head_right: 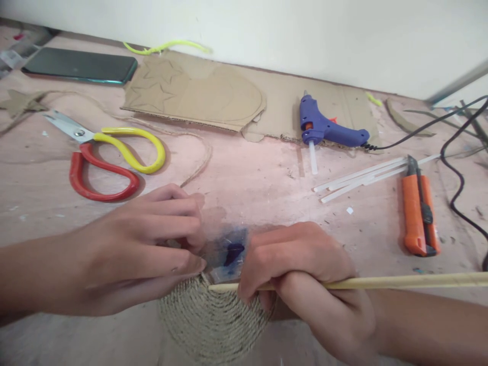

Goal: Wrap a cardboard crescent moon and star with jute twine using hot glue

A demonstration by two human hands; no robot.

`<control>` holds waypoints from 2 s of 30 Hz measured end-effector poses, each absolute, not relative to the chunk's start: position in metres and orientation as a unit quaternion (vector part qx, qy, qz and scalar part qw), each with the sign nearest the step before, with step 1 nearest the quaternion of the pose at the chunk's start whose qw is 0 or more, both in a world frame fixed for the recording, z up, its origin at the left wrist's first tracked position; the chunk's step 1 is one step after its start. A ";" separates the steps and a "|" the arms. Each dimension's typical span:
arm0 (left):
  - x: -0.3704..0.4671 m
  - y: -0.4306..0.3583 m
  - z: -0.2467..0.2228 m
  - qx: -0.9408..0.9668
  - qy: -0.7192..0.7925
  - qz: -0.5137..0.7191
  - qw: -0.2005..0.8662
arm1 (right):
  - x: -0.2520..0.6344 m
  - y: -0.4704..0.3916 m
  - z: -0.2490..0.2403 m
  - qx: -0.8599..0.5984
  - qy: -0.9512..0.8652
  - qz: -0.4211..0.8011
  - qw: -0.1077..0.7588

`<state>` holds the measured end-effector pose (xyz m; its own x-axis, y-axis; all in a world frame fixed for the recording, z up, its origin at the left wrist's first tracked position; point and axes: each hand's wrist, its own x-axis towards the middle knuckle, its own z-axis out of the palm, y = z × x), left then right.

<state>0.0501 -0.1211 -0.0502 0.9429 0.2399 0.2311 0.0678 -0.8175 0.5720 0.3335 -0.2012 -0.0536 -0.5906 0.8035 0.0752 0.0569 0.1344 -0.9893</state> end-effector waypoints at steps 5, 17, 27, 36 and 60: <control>0.050 -0.121 -0.052 0.944 0.077 0.153 0.281 | 0.333 -0.206 -0.058 -0.329 -0.657 0.579 0.354; 0.050 -0.121 -0.055 0.946 0.074 0.167 0.268 | 0.333 -0.206 -0.057 -0.325 -0.643 0.579 0.382; 0.051 -0.121 -0.057 0.944 0.071 0.188 0.263 | 0.327 -0.209 -0.063 -0.343 -0.591 0.589 0.431; 0.051 -0.122 -0.052 0.946 0.077 0.173 0.264 | 0.323 -0.207 -0.064 -0.344 -0.572 0.606 0.433; 0.049 -0.126 -0.057 0.953 0.072 0.187 0.227 | 0.331 -0.210 -0.068 -0.347 -0.602 0.599 0.398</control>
<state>0.0488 -0.1261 -0.0570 0.9196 0.2225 0.3237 0.0530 -0.8868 0.4591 0.3309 -0.2102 -0.0682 -0.4430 0.8943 0.0636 -0.0588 0.0419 -0.9974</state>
